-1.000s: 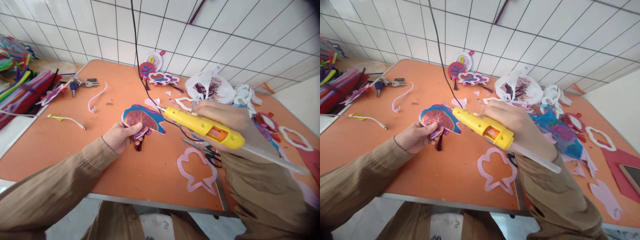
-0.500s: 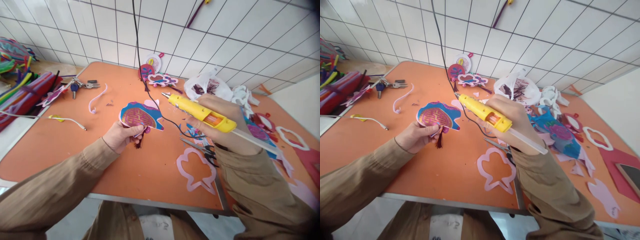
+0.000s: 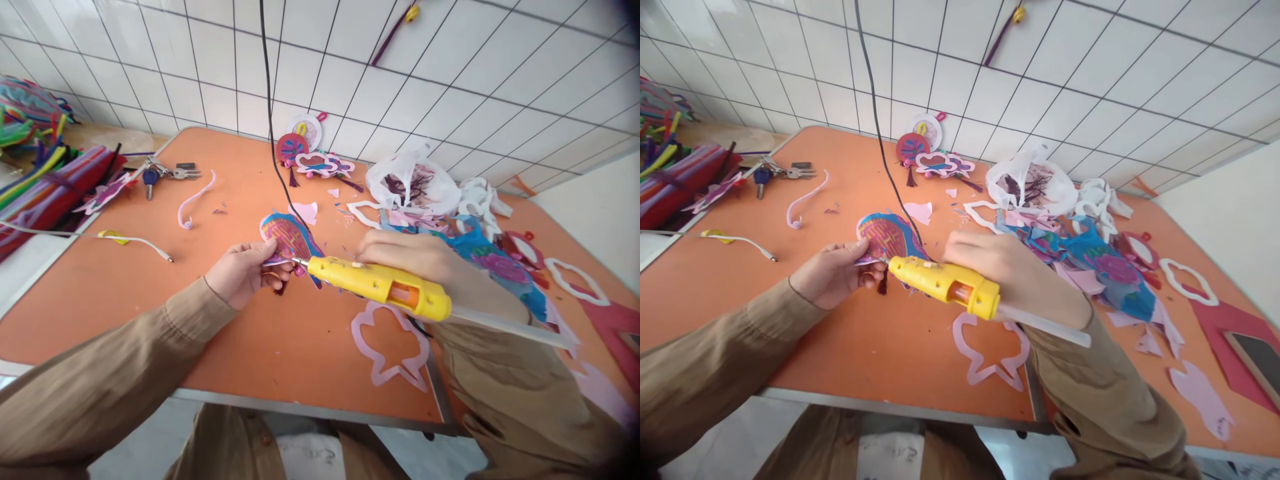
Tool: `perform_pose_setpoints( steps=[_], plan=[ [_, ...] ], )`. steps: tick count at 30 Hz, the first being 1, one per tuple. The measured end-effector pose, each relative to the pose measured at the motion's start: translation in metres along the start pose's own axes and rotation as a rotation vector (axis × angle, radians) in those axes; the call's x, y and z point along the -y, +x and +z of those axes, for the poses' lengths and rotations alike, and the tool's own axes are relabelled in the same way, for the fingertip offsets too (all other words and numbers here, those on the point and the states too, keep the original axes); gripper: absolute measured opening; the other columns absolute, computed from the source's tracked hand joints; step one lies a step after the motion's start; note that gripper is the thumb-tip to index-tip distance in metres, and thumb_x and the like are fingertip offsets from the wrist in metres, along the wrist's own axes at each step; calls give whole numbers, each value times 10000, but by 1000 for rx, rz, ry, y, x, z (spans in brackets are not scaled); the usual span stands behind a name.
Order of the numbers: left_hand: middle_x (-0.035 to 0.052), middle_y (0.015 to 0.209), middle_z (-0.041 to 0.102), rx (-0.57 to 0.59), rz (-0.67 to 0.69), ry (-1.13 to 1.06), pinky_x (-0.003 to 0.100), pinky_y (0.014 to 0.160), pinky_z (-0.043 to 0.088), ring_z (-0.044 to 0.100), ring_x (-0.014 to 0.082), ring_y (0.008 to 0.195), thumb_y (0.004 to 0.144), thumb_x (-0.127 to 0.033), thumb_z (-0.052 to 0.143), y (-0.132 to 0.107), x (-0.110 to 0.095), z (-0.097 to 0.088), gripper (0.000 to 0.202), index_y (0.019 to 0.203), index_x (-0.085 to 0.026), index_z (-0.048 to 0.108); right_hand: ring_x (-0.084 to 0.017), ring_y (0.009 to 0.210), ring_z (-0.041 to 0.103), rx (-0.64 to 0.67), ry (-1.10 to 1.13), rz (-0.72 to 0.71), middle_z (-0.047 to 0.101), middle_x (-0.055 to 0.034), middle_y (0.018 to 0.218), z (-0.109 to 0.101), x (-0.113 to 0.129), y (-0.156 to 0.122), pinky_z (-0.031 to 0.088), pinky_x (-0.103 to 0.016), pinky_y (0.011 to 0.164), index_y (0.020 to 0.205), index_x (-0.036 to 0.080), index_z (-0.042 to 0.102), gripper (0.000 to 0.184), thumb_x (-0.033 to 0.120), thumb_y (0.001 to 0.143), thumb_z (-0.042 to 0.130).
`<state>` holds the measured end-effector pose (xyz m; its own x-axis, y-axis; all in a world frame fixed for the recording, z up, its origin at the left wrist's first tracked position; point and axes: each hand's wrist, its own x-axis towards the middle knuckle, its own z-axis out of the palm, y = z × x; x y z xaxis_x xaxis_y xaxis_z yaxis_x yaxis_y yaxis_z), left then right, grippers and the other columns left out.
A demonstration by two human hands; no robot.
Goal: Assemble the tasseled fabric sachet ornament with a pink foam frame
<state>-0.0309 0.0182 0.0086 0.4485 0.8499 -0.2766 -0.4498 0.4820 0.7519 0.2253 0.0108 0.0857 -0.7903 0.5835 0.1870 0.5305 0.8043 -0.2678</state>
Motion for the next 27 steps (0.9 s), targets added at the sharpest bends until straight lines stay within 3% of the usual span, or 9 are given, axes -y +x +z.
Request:
perform_pose_setpoints(
  steps=[6, 13, 22, 27],
  plan=[
    [90, 615, 693, -21, -8, 5, 216, 482, 522, 643, 146, 526, 747, -343, 758, 0, 0, 1, 278, 658, -86, 702, -154, 641, 468, 93, 60, 30, 510, -30, 767, -6, 6, 3, 341, -298, 587, 806, 184, 531, 135, 232, 896, 442],
    [98, 632, 701, -25, -11, 27, 219, 503, 530, 644, 146, 533, 762, -329, 740, -1, 0, 1, 258, 678, -86, 721, -165, 651, 476, 92, 0, 45, 514, -38, 770, -8, 7, 3, 330, -295, 585, 804, 189, 517, 141, 230, 903, 424],
    [94, 621, 713, -13, -18, 41, 200, 505, 539, 639, 128, 511, 675, -296, 814, -2, -1, 2, 244, 670, -65, 737, -135, 601, 414, 36, 5, 33, 447, -6, 736, 2, -2, 1, 263, -281, 538, 741, 203, 457, 237, 340, 930, 417],
    [73, 624, 720, 14, -33, 33, 195, 506, 538, 629, 115, 496, 611, -278, 855, -3, -1, 6, 229, 668, -86, 744, -136, 621, 434, 59, 5, 29, 463, -9, 749, 3, 1, 0, 268, -286, 557, 786, 187, 509, 236, 323, 952, 409]
  ],
)
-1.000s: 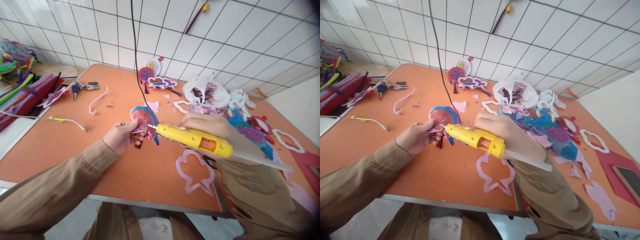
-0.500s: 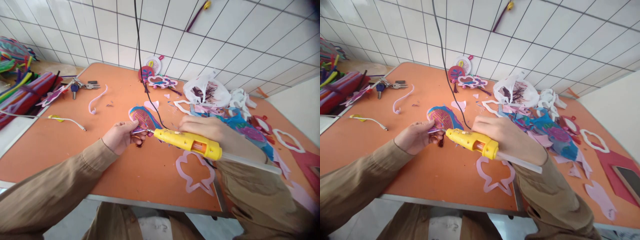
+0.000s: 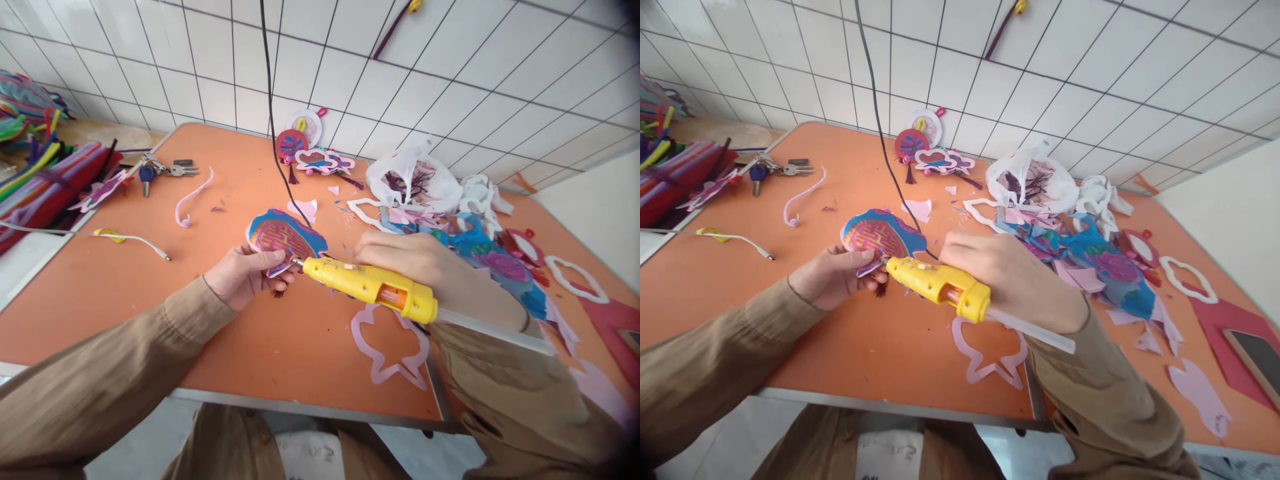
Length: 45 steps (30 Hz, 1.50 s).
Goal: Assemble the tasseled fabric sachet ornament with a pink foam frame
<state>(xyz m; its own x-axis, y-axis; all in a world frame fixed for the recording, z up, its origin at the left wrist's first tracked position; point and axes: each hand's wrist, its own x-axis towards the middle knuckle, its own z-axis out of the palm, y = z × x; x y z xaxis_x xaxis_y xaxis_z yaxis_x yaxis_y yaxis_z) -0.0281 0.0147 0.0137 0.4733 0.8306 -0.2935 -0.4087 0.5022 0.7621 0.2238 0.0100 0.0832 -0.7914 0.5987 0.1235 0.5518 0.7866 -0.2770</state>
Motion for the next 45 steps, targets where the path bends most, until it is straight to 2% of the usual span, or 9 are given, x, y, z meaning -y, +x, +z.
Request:
perform_pose_setpoints(
  steps=[3, 10, 16, 23, 32, 45],
  plan=[
    [69, 630, 720, -2, -1, -14, 191, 503, 532, 624, 108, 494, 637, -240, 835, 0, 1, 0, 177, 665, -95, 737, -140, 606, 417, 10, 0, 0, 459, -9, 733, 0, 1, 0, 255, -292, 551, 776, 184, 520, 292, 359, 960, 375],
    [70, 651, 722, -32, -16, -69, 167, 515, 558, 680, 134, 578, 635, -179, 836, 1, 4, -2, 167, 733, -79, 743, -130, 583, 392, 12, -24, -15, 440, 3, 715, 1, 0, -1, 213, -290, 533, 731, 186, 492, 221, 281, 922, 433],
    [49, 645, 714, -20, -17, -75, 157, 500, 558, 673, 128, 576, 574, -215, 884, 2, 4, -1, 244, 726, -90, 739, -129, 563, 385, -6, -50, -34, 423, 9, 686, 0, 0, -1, 202, -288, 523, 716, 183, 490, 223, 264, 916, 432],
    [56, 641, 716, -22, -29, -74, 151, 507, 562, 670, 123, 569, 576, -235, 888, 2, 5, -2, 261, 731, -93, 734, -112, 537, 361, 48, -58, -7, 397, 20, 669, -4, 8, 3, 202, -282, 524, 675, 187, 439, 261, 244, 930, 436],
    [50, 638, 707, 4, -32, -59, 144, 492, 545, 665, 118, 562, 587, -260, 886, 3, 6, -3, 264, 724, -95, 732, -107, 526, 358, 30, -87, -38, 396, 22, 664, -3, 5, 1, 195, -278, 512, 680, 186, 439, 267, 266, 935, 443],
    [49, 632, 698, -5, -25, -44, 157, 495, 531, 644, 110, 550, 546, -288, 906, 3, 6, -3, 301, 692, -94, 728, -99, 507, 342, 19, -147, -25, 381, 33, 631, -7, 7, 2, 194, -274, 506, 661, 200, 361, 294, 249, 946, 415]
  ],
)
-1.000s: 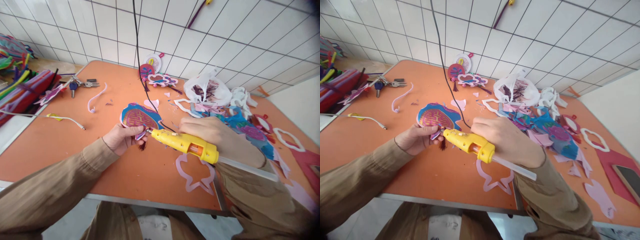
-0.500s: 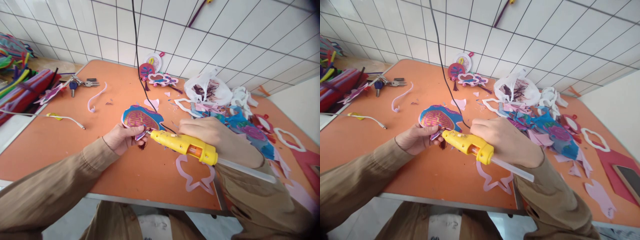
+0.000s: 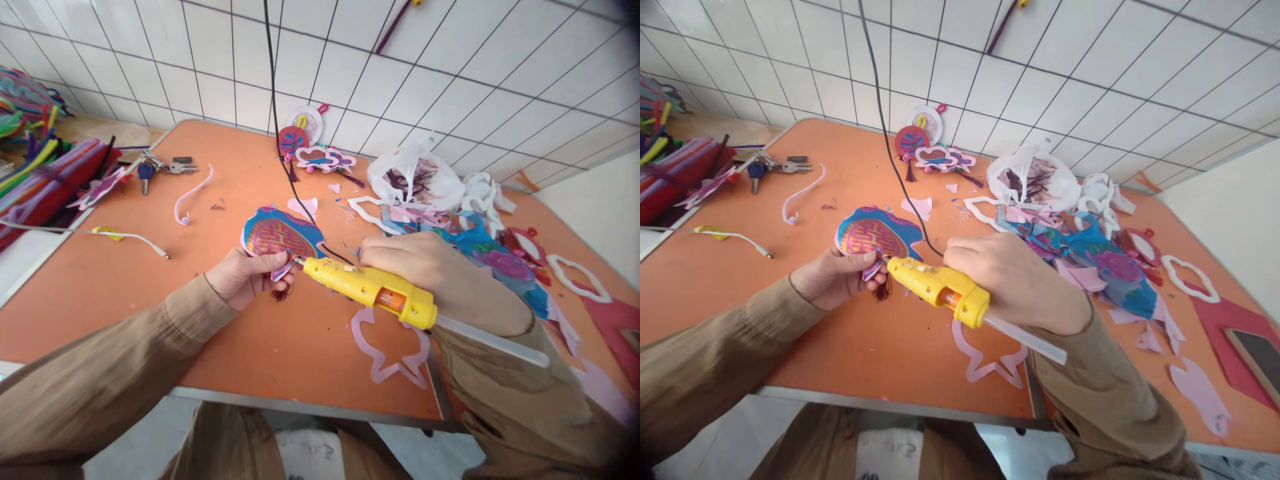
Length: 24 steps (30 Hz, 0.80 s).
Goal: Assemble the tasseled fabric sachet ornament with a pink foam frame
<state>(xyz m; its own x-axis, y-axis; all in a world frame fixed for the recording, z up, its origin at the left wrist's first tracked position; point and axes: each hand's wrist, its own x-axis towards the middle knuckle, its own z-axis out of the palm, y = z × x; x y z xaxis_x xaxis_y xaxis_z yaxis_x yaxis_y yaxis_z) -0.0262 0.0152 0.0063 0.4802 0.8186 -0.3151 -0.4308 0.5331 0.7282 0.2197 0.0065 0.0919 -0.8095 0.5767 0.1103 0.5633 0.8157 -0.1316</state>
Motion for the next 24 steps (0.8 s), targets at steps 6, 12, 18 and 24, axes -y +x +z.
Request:
perform_pose_setpoints(
  steps=[6, 12, 18, 24],
  plan=[
    [53, 606, 692, -1, 3, 6, 166, 495, 533, 624, 104, 517, 546, -300, 908, 0, -1, 1, 315, 695, -91, 727, -104, 503, 350, 4, -17, -27, 399, 28, 630, 2, -2, 0, 193, -275, 502, 661, 205, 369, 297, 274, 946, 414],
    [54, 620, 689, 6, 6, 19, 170, 501, 527, 623, 106, 537, 578, -292, 890, 0, 0, 0, 294, 714, -93, 722, -109, 504, 349, 7, -17, -28, 403, 27, 629, 2, 0, 1, 192, -277, 505, 664, 208, 365, 298, 288, 949, 405],
    [29, 627, 677, -21, 75, 100, 168, 457, 479, 578, 88, 512, 568, -300, 883, -2, -3, 3, 281, 693, -114, 714, -122, 515, 352, -24, 30, -14, 402, 23, 641, 4, -7, -4, 185, -288, 508, 682, 212, 383, 227, 261, 896, 440],
    [33, 614, 679, -172, 276, 484, 196, 394, 411, 522, 91, 455, 632, -256, 809, -2, -12, -5, 192, 725, -112, 722, -132, 554, 371, -95, 75, 42, 393, 21, 643, 3, -14, -8, 228, -293, 535, 711, 206, 440, 189, 214, 896, 479]
  ],
)
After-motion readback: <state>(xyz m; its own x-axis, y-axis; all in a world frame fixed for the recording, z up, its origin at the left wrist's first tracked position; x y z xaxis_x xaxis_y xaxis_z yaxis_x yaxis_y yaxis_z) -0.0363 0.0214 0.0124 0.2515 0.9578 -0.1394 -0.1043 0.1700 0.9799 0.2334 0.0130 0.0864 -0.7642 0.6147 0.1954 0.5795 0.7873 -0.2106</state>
